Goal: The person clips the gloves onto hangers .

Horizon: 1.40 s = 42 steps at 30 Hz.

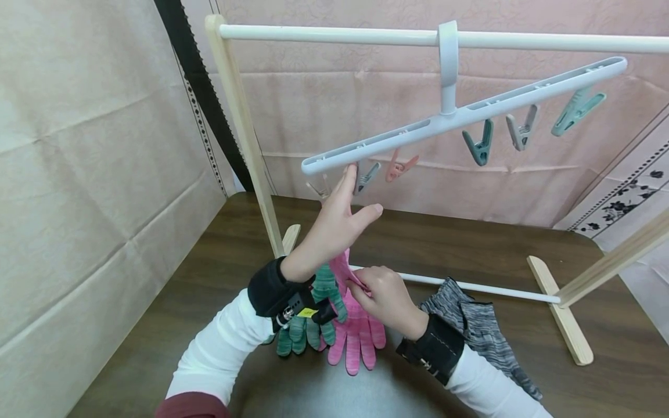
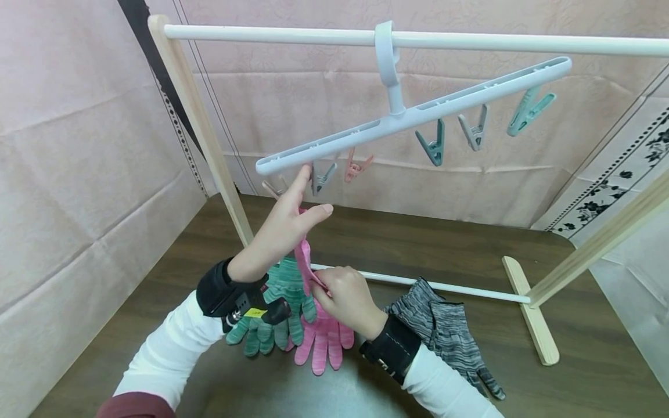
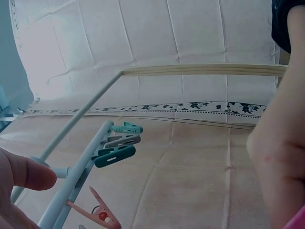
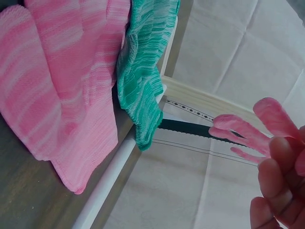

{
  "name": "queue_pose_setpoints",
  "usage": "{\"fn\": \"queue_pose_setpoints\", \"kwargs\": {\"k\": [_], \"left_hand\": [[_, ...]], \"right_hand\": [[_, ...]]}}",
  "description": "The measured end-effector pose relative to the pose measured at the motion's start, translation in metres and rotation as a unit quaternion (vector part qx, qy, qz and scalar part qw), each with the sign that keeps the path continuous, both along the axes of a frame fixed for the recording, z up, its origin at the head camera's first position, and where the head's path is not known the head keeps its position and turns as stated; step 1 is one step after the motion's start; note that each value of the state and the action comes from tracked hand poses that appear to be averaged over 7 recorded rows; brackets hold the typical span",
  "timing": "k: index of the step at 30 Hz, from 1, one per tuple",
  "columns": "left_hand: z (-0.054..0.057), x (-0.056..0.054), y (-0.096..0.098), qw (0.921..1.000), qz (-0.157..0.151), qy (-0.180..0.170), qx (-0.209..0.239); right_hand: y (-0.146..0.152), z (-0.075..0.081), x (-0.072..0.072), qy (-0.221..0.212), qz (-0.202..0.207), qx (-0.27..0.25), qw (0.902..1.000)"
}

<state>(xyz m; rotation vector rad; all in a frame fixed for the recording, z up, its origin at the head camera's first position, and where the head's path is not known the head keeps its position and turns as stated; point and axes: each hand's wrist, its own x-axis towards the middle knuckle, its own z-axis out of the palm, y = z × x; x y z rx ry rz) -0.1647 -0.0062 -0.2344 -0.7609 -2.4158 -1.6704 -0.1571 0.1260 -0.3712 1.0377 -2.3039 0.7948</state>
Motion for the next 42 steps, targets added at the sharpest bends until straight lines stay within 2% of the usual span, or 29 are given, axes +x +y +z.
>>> {"fn": "queue_pose_setpoints", "kwargs": {"k": [7,12,19,26,32,35,42], "left_hand": [[0.001,-0.004,0.0,1.0,0.007,0.0,-0.007],[0.001,-0.005,0.0,1.0,0.001,-0.009,0.004],[0.0,-0.006,-0.001,1.0,0.005,-0.005,0.002],[-0.001,-0.006,-0.002,1.0,0.001,0.003,0.005],[-0.002,-0.007,-0.003,0.9999,0.003,0.015,0.005],[-0.003,-0.007,-0.002,0.9998,0.007,0.02,0.002],[-0.002,-0.004,-0.002,0.9986,0.031,0.036,-0.023]], "right_hand": [[0.0,-0.004,-0.003,-0.032,-0.014,0.03,0.9989],[0.003,-0.011,-0.008,-0.055,-0.027,0.057,0.9965],[0.007,-0.02,-0.013,-0.101,-0.061,0.115,0.9863],[0.009,-0.029,-0.016,-0.168,-0.097,0.159,0.968],[0.01,-0.034,-0.018,-0.229,-0.147,0.203,0.9407],[0.011,-0.038,-0.02,-0.255,-0.157,0.219,0.9285],[0.013,-0.049,-0.025,-0.283,-0.155,0.236,0.9166]]}}
